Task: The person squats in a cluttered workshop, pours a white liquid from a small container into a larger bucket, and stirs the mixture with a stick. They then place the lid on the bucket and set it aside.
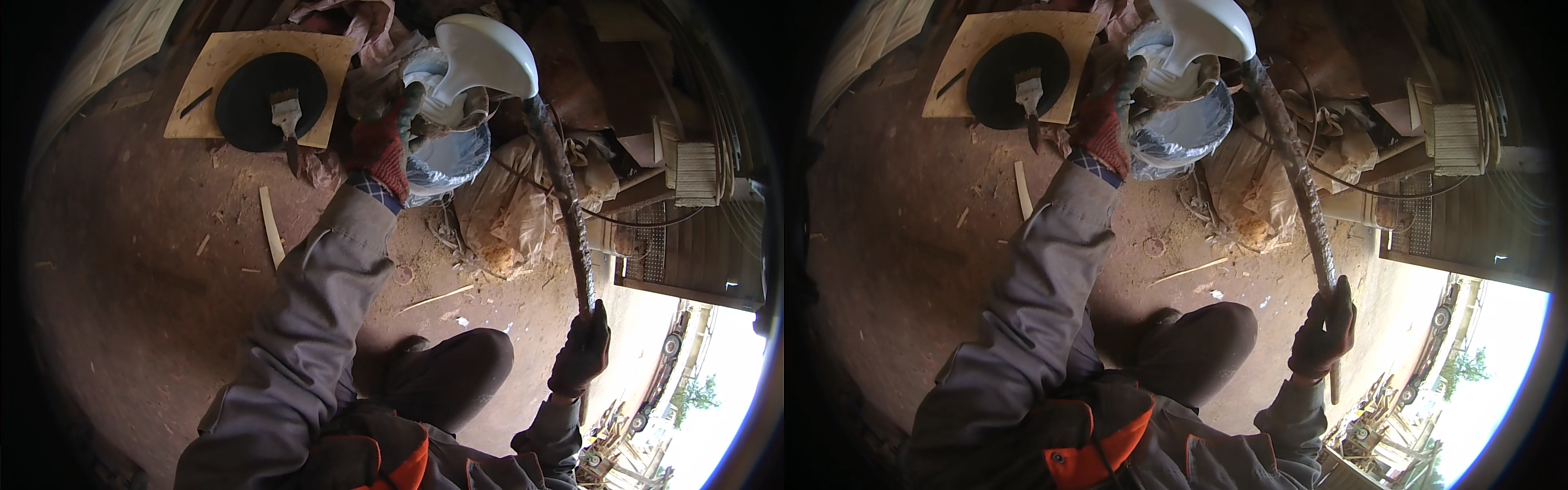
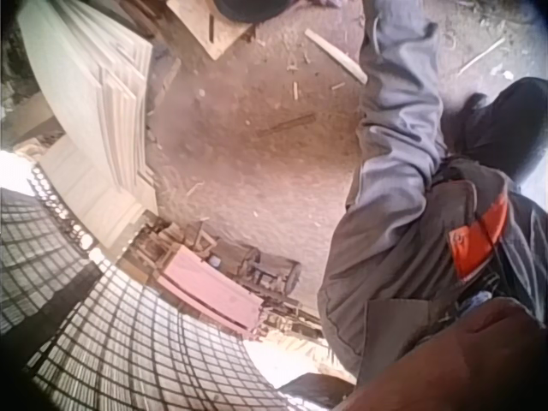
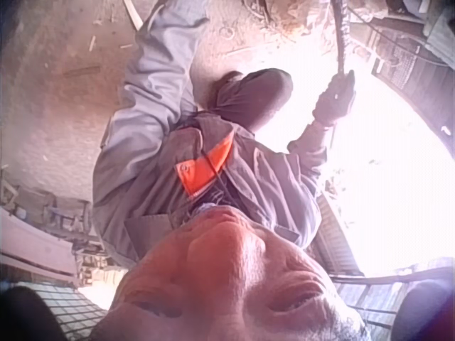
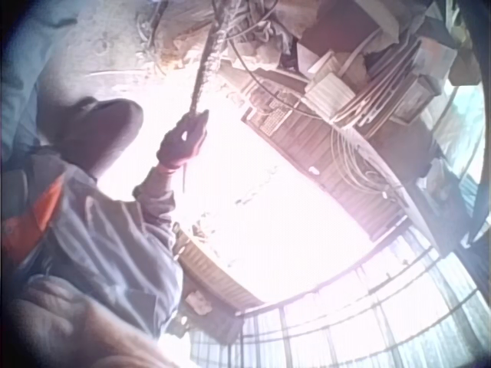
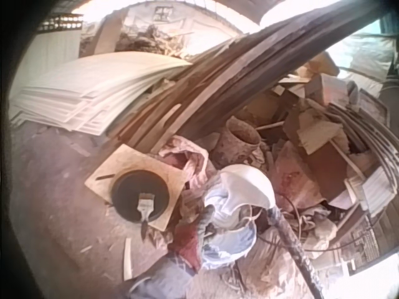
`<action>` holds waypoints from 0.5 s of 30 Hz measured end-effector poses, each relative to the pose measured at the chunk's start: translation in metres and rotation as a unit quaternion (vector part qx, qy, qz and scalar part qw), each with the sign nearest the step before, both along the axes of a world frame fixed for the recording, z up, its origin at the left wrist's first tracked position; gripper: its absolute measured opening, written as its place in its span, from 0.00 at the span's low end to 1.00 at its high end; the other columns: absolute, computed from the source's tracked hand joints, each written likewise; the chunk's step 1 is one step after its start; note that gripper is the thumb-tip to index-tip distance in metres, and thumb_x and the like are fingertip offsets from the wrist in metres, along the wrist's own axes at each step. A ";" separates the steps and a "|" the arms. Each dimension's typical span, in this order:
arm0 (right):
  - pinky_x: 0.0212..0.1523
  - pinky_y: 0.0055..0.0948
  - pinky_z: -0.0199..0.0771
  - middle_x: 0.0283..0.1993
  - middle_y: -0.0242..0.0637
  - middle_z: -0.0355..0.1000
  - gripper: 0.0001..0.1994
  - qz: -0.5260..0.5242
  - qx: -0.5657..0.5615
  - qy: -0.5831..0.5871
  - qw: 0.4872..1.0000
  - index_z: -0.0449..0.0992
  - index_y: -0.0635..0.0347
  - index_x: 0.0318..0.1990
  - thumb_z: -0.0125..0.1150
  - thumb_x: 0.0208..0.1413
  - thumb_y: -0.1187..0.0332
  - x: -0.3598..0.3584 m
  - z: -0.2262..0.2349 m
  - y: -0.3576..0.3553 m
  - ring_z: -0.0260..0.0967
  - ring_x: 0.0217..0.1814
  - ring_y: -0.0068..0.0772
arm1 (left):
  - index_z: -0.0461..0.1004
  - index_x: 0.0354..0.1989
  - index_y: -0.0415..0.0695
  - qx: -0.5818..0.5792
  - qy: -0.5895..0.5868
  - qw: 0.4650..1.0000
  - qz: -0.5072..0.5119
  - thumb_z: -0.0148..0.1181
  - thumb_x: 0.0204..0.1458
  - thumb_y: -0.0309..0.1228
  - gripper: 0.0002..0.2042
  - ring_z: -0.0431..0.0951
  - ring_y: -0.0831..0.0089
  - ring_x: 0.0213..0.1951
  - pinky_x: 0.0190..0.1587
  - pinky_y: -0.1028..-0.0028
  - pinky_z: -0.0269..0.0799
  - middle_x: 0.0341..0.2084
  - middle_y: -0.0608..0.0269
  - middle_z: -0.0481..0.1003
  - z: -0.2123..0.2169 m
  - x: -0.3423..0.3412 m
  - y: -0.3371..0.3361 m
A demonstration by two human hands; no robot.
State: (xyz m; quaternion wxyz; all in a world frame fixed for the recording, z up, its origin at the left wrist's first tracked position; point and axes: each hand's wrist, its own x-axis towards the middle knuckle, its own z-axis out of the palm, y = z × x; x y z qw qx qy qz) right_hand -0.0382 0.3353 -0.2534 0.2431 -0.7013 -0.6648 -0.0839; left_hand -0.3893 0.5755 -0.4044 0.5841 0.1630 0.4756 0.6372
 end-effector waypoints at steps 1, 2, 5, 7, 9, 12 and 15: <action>0.44 0.34 0.84 0.49 0.48 0.81 0.21 0.003 0.003 -0.005 1.000 0.77 0.70 0.67 0.64 0.67 0.82 -0.001 0.001 0.000 0.82 0.46 0.38 | 0.80 0.54 0.53 -0.012 0.021 1.000 -0.001 0.76 0.57 0.53 0.24 0.77 0.80 0.31 0.34 0.74 0.80 0.32 0.74 0.77 0.001 0.000 -0.001; 0.44 0.33 0.84 0.49 0.47 0.80 0.21 0.006 0.007 -0.011 1.000 0.77 0.70 0.67 0.64 0.67 0.82 -0.002 0.001 0.000 0.82 0.46 0.38 | 0.80 0.54 0.52 0.005 -0.011 1.000 0.005 0.77 0.57 0.52 0.24 0.77 0.80 0.31 0.34 0.74 0.80 0.32 0.74 0.77 0.002 0.001 -0.001; 0.43 0.33 0.84 0.49 0.47 0.80 0.21 0.010 0.016 -0.027 0.999 0.77 0.70 0.66 0.64 0.67 0.82 -0.002 0.002 0.000 0.82 0.45 0.37 | 0.80 0.52 0.52 0.036 -0.059 0.997 0.031 0.77 0.57 0.51 0.23 0.76 0.80 0.30 0.34 0.73 0.81 0.31 0.74 0.76 0.005 0.005 -0.003; 0.41 0.32 0.84 0.48 0.47 0.80 0.21 0.014 0.019 -0.025 0.999 0.77 0.70 0.66 0.64 0.67 0.82 -0.001 0.001 0.000 0.82 0.44 0.37 | 0.80 0.52 0.52 0.032 -0.047 0.998 0.036 0.77 0.57 0.50 0.22 0.76 0.80 0.30 0.34 0.73 0.81 0.30 0.74 0.75 0.005 0.005 -0.003; 0.40 0.32 0.84 0.48 0.47 0.80 0.21 0.017 0.015 -0.005 1.000 0.78 0.69 0.66 0.64 0.67 0.81 -0.001 -0.001 0.000 0.82 0.43 0.37 | 0.80 0.52 0.52 0.025 -0.067 0.997 0.031 0.77 0.57 0.50 0.22 0.76 0.80 0.30 0.34 0.73 0.81 0.30 0.74 0.75 0.003 0.005 -0.002; 0.39 0.32 0.84 0.48 0.47 0.81 0.21 0.036 0.023 -0.010 0.999 0.78 0.70 0.66 0.65 0.66 0.81 0.000 -0.005 -0.001 0.83 0.42 0.36 | 0.81 0.53 0.52 0.047 -0.017 0.998 0.030 0.77 0.58 0.49 0.21 0.76 0.81 0.30 0.34 0.74 0.80 0.31 0.73 0.76 0.002 0.003 0.000; 0.41 0.33 0.85 0.48 0.47 0.81 0.21 0.029 0.018 0.021 0.999 0.78 0.70 0.65 0.66 0.66 0.82 0.000 -0.010 -0.003 0.83 0.43 0.38 | 0.81 0.54 0.52 0.046 -0.035 0.998 0.016 0.76 0.59 0.49 0.21 0.76 0.82 0.32 0.34 0.75 0.80 0.34 0.73 0.77 0.005 0.002 -0.004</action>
